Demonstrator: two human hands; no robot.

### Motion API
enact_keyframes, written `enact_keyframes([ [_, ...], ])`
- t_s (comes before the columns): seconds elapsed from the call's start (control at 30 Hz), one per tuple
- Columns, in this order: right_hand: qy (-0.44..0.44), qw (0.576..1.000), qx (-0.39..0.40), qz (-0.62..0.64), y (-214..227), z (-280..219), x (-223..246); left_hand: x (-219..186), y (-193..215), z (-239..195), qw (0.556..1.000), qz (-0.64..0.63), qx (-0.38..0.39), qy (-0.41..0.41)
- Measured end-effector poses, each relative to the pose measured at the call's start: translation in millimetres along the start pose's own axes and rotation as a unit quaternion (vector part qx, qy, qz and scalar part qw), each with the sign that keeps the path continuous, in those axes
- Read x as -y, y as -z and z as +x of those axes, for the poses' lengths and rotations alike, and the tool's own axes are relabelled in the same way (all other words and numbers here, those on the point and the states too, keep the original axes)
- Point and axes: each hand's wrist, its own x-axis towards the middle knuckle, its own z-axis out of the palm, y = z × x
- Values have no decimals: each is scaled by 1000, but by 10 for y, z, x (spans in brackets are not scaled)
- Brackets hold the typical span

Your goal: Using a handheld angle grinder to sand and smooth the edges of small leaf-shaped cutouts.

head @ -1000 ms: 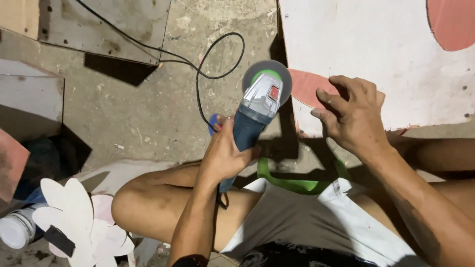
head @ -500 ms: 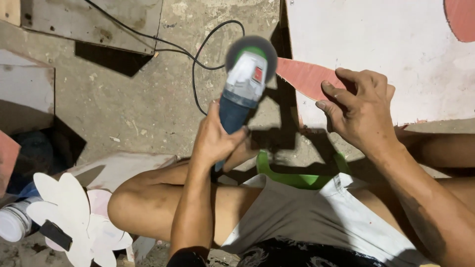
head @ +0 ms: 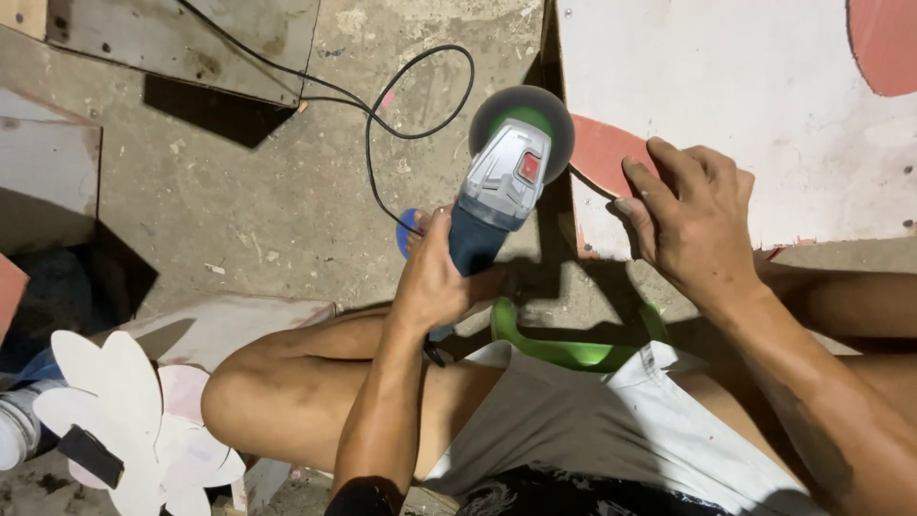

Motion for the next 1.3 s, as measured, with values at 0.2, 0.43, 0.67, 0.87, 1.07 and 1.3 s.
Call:
enact_keyframes([
  [0.2, 1, 1000, 10, -8, 38, 19, 8, 76, 81, 96, 997, -19, 9, 72],
  [0.43, 0, 1000, -1, 17, 51, 6, -22, 59, 265, 159, 991, -34, -68, 107],
  [0.67, -23, 997, -34, 60, -15, 121, -202, -105, 19, 3, 994, -84, -45, 44],
  [0.87, 3, 994, -49, 97, -11, 170, -238, -294, 39, 47, 995, -67, 5, 72],
  [1.07, 20, 992, -53, 109, -37, 151, -279, -171, 148, 154, 977, -151, 45, 145],
  [1.3, -38, 994, -39, 92, -9, 192, -390, -51, 251, 124, 972, -163, -90, 143],
])
